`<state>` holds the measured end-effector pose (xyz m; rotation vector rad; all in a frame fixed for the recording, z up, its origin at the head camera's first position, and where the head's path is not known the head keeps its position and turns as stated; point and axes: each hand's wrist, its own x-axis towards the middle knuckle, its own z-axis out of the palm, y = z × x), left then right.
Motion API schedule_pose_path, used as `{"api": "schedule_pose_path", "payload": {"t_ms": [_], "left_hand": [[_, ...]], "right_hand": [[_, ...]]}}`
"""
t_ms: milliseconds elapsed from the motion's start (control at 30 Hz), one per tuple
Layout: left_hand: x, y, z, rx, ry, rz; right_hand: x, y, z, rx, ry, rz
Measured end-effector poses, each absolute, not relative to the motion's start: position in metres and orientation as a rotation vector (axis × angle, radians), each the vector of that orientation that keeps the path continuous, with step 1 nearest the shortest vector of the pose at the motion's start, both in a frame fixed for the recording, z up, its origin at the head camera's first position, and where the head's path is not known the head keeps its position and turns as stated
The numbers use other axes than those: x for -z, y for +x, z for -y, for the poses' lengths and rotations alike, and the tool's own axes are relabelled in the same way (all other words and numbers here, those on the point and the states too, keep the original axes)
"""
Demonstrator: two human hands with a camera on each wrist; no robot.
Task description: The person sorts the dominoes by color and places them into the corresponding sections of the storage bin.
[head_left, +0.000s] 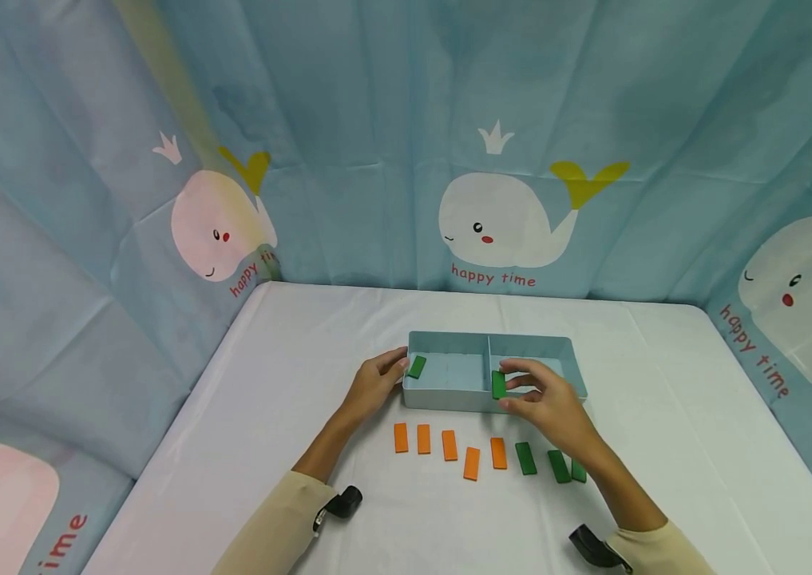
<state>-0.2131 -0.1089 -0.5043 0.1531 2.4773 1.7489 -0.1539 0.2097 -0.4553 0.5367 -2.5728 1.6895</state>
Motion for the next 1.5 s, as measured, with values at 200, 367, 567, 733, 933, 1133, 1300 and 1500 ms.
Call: {"api": "schedule_pose_path", "payload": {"t_ms": [200, 367, 567, 733, 933, 1133, 1300, 1500], "left_hand": [[0.503, -0.214, 0.108, -1.745, 0.155, -2.483], [0.503, -0.214, 0.108, -1.745, 0.151, -2.483], [0.503, -0.213, 0.108, -1.752, 0.152, -2.472], [0.503, -0.212, 0.109, -1.773, 0.166, -2.452], [0.504, -0.212, 0.109, -1.790, 0.185, -2.442], [0.505, -0.213, 0.109, -1.788, 0.184, -2.449], [0.505, -0.213, 0.110, -1.795, 0.187, -2.441], [0.505, -0.212, 0.109, -1.806, 0.186, -2.429]], "right_hand": [[0.454, -0.159, -0.202, -1.702, 0.535, 2.573], [0.454, -0.164, -0.195, -1.719, 0.535, 2.572], [0.452, -0.169, -0.182, -1.692, 0.522, 2.598], [0.450, -0.175, -0.171, -1.664, 0.511, 2.618], [0.450, -0.184, -0.161, -1.665, 0.507, 2.628], [0.451, -0.194, -0.151, -1.690, 0.503, 2.647], [0.450, -0.202, -0.143, -1.715, 0.484, 2.663], [0.452, -0.209, -0.135, -1.723, 0.470, 2.694]]}}
